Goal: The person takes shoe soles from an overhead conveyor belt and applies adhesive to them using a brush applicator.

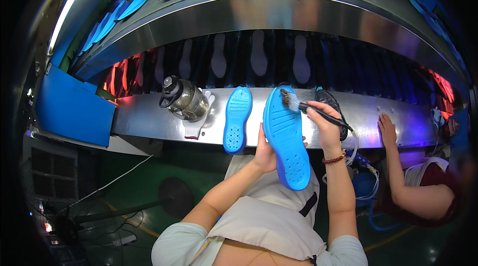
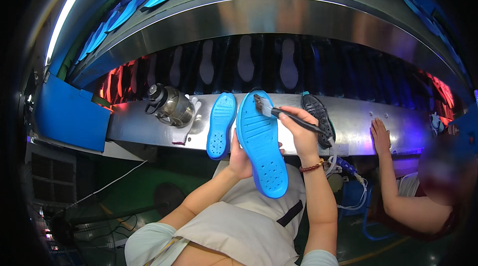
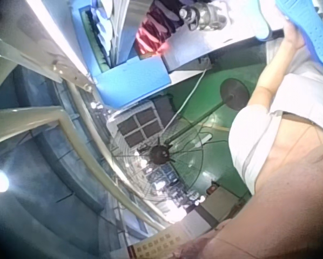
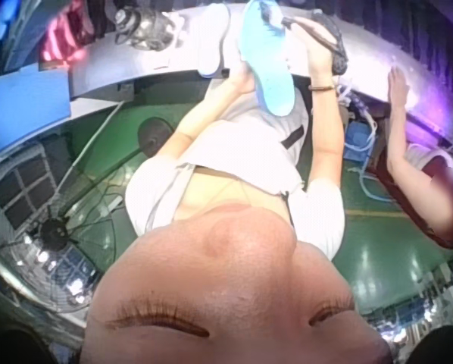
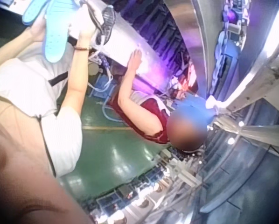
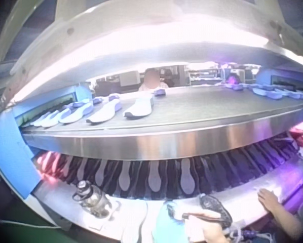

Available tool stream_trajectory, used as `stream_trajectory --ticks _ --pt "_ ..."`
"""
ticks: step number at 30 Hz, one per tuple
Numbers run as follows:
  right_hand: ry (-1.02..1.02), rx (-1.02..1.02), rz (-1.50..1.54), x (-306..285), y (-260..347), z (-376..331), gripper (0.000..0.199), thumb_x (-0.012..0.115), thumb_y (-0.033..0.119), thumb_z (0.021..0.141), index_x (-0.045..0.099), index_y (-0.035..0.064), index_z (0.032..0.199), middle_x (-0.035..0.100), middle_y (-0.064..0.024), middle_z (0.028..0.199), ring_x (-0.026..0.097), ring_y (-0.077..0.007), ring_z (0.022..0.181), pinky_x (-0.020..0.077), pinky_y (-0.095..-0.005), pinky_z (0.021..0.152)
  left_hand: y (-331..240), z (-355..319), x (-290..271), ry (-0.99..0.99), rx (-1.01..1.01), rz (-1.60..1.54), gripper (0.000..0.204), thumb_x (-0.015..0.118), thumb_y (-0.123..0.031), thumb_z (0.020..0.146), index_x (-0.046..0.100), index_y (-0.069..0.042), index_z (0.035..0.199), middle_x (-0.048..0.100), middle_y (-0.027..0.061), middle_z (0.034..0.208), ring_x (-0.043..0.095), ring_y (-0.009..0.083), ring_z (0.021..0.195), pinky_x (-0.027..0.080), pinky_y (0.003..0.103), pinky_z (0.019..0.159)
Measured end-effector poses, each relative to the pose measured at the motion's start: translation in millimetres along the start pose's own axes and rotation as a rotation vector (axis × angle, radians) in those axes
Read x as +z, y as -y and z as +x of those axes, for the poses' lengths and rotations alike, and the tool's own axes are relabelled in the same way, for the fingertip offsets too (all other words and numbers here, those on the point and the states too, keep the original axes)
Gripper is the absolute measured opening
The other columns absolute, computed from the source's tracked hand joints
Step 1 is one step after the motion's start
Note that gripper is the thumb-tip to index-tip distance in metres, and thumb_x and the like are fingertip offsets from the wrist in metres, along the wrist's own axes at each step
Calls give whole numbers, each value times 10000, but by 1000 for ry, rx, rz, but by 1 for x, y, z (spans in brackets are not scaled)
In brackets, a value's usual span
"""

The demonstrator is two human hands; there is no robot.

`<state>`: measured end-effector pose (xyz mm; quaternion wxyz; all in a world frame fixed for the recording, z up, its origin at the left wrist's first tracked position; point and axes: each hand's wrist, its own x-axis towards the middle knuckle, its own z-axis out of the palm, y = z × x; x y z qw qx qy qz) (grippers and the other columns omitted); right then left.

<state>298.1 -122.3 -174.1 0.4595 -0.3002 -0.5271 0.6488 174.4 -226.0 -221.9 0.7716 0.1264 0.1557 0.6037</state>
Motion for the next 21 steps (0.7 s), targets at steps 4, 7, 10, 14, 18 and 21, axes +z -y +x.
stream_trajectory --ticks 4,7,10,14,18,21 --pt "105 -312 -525 32 2 -19 219 618 65 725 613 -9 931 631 -144 822 609 -189 705 476 -265 643 9 3 -7 -224 42 53 853 96 -721 765 325 -95 1297 435 137 1235 425 272 1139 329 410 967" --pt "240 -370 -674 30 -1 -42 209 616 67 692 617 -2 889 614 -180 768 603 -308 691 477 -337 640 -10 10 -18 -282 140 63 830 106 -713 775 375 -88 1250 463 121 1195 449 250 1101 356 399 944" --pt "477 -259 -719 6 2 -70 194 635 61 669 620 9 855 618 -142 735 603 -293 664 474 -336 622 -29 7 -26 -303 135 165 905 93 -749 740 384 -51 1237 522 172 1073 518 287 990 408 437 882" --pt "583 -134 -470 -5 27 -65 204 641 53 711 621 6 909 639 -91 797 611 -163 677 473 -263 629 -32 -1 -14 -146 16 75 963 87 -784 703 373 -44 1249 521 198 1074 525 335 971 405 474 873" --pt "137 -74 -233 10 42 -27 190 623 71 764 619 -2 940 628 -75 831 562 -80 668 443 -184 586 -20 -2 13 126 -43 10 884 62 -727 759 344 -70 1279 493 182 1148 503 300 1038 398 453 899" --pt "259 46 -434 13 48 -30 188 628 75 756 628 1 929 628 -74 811 562 -83 672 436 -183 587 -17 6 30 -169 -37 -27 914 124 -772 719 355 -86 1277 471 150 1184 491 299 1056 376 447 925"
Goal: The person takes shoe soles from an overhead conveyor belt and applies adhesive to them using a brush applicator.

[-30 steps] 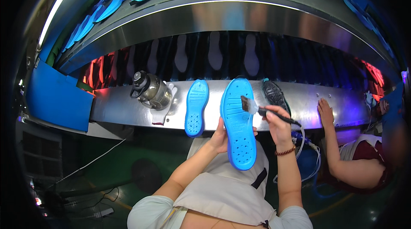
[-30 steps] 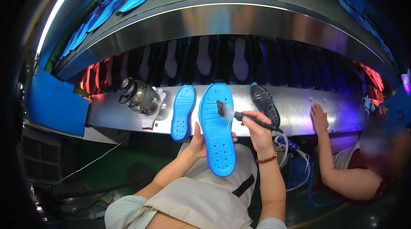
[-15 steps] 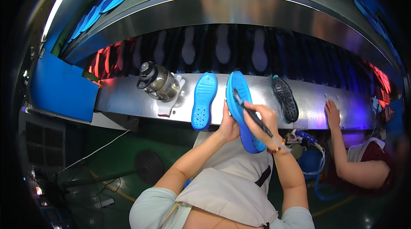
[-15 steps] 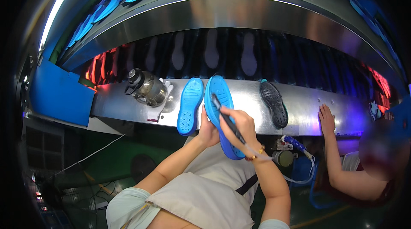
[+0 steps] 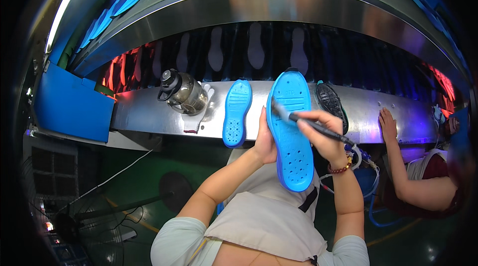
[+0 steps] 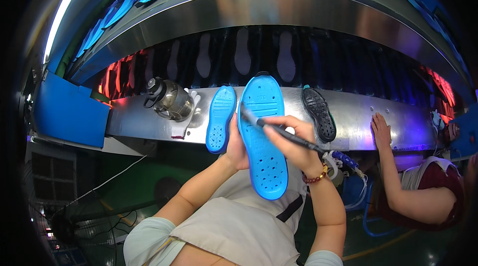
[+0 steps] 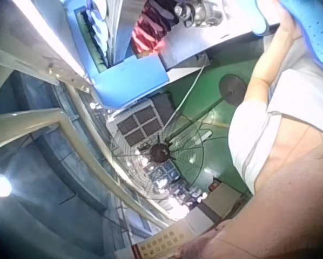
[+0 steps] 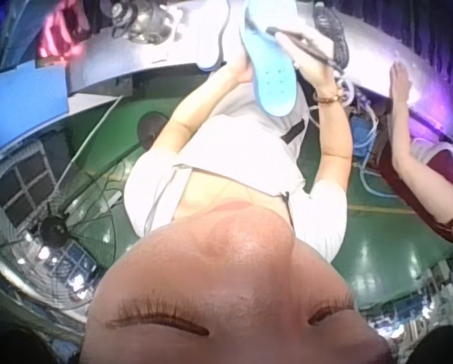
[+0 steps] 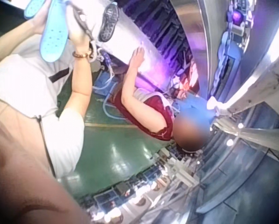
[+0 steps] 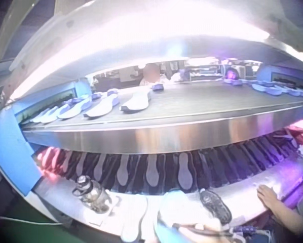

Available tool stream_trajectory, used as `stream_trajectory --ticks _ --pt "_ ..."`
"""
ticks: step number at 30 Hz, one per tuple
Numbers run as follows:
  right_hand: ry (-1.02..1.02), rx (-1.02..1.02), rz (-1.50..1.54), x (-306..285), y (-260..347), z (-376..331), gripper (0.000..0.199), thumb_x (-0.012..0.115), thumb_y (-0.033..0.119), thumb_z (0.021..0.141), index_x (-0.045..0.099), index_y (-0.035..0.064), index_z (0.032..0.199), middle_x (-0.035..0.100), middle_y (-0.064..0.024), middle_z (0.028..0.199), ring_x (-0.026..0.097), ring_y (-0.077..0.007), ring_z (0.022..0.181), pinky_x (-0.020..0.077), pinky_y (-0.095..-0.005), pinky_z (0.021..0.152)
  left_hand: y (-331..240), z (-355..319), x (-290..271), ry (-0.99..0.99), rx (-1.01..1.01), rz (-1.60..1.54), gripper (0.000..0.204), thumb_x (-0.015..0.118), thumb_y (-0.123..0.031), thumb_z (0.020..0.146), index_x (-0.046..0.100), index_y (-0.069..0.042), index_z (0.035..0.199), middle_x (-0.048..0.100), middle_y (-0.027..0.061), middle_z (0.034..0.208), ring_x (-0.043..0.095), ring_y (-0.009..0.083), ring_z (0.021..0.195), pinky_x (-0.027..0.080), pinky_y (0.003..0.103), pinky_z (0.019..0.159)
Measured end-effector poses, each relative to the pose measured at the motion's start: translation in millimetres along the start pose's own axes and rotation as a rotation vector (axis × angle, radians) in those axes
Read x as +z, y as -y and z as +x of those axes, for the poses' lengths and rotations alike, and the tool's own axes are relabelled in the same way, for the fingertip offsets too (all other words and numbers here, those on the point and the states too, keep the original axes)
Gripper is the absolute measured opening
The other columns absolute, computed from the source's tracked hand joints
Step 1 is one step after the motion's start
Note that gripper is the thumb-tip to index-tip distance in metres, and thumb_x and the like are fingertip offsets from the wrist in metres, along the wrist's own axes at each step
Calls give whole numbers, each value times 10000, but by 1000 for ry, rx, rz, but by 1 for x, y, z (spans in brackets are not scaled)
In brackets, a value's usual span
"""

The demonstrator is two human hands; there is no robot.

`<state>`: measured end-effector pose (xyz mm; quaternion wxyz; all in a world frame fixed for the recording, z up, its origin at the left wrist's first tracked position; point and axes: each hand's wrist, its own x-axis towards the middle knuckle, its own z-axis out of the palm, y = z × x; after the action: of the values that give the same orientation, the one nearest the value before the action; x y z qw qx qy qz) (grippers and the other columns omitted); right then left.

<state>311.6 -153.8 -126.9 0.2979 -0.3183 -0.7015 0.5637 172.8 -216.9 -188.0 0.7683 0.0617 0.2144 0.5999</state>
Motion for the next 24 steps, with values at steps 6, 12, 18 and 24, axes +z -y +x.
stream_trajectory --ticks 6,12,18,24 --pt "50 -99 336 -14 10 -5 208 616 42 746 624 -32 941 640 -110 876 603 -128 770 484 -233 692 -10 -6 2 85 79 109 845 134 -727 762 357 -95 1276 466 121 1204 488 255 1067 389 407 923" --pt "391 -277 24 -20 14 -10 209 646 43 713 651 16 920 645 -104 843 602 -131 750 459 -243 713 -13 -8 13 102 223 231 911 27 -727 751 405 -43 1219 552 172 1063 563 266 944 454 378 838" --pt "216 -221 34 -26 7 -8 217 649 21 702 639 4 917 646 -113 864 607 -152 797 476 -264 725 -19 2 23 32 386 272 989 33 -778 701 420 -8 1185 574 207 972 589 295 866 483 400 765" --pt "304 -241 172 -32 11 -21 213 642 -22 679 641 -3 891 642 -128 885 612 -187 804 476 -272 732 -32 -2 28 34 492 240 1065 68 -846 623 405 -10 1190 564 220 948 585 309 837 478 434 755"
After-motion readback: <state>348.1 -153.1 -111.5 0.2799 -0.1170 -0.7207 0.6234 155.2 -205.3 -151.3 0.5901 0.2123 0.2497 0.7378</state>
